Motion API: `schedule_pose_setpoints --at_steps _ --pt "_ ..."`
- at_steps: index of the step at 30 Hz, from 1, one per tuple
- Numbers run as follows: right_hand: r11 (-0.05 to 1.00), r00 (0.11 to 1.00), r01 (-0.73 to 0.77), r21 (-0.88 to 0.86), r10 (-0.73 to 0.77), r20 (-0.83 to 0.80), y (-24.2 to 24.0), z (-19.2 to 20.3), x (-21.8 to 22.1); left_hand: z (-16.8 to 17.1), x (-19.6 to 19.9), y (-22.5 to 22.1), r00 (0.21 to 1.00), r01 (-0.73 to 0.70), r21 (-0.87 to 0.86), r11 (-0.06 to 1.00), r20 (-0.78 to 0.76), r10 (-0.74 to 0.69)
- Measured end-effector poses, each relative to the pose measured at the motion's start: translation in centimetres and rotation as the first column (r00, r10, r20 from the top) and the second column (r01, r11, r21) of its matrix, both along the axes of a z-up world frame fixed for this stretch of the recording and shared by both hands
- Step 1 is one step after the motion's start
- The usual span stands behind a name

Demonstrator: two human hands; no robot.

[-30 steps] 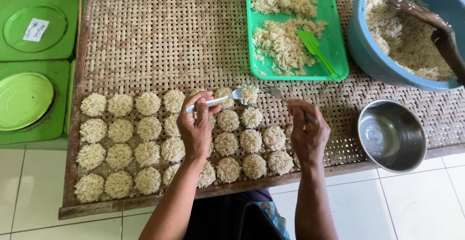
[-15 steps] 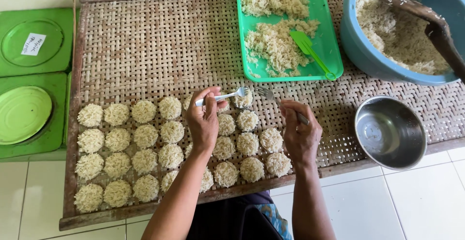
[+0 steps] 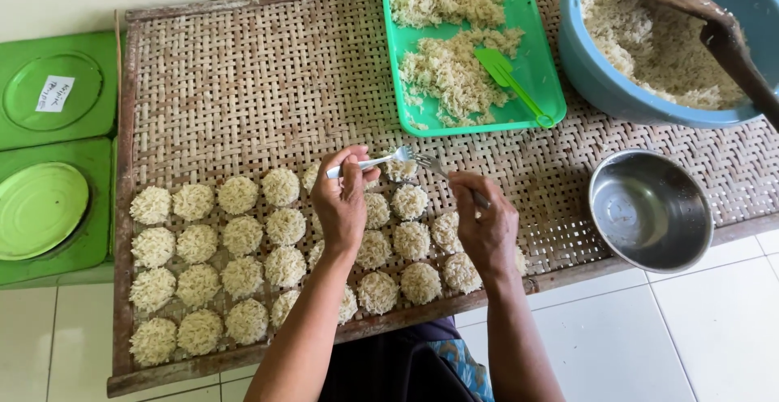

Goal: Shaping cooked rice into small, round cakes on a woven drying tray using a fork.

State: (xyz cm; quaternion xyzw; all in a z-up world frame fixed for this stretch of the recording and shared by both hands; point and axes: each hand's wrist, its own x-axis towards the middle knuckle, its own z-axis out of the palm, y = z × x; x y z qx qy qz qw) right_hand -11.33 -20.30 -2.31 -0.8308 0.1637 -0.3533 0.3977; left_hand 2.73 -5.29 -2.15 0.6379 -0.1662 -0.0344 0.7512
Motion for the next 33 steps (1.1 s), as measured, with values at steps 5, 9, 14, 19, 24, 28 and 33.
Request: schedule_pose_setpoints --at_steps 5,9,14,19,24,28,33 --pt "0.998 0.997 0.063 -0.030 -0.062 0.044 -1.0 0.2 -0.1 -0.3 0.4 0.7 1.000 -0.012 0.026 1.000 -0.012 0.013" --pt "0.999 0.998 0.036 0.033 -0.037 0.041 -0.2 1.0 0.5 1.8 0.3 2.3 0.993 -0.101 -0.018 0.995 -0.067 0.099" --pt "0.998 0.996 0.050 -0.039 -0.047 0.075 0.5 2.4 1.0 0.3 2.0 2.9 0.987 -0.161 0.002 0.987 0.001 0.161" --pt "0.999 0.995 -0.015 -0.053 0.019 0.093 1.0 2.0 2.6 -0.6 1.7 2.6 0.983 -0.177 0.012 0.984 0.046 0.177" --pt "0.994 0.995 -0.099 -0.048 0.100 0.020 2.0 2.7 3.8 -0.6 1.2 3.0 0.989 -0.144 0.005 0.990 0.024 0.144" --pt "0.994 0.997 -0.075 -0.078 0.074 -0.019 1.1 2.5 3.4 -0.2 1.0 3.4 0.991 -0.135 -0.021 0.991 -0.012 0.135" --pt "1.000 0.999 -0.031 -0.001 0.031 -0.032 0.5 2.2 2.7 -0.2 0.4 3.5 0.993 -0.119 -0.028 0.992 -0.015 0.119"
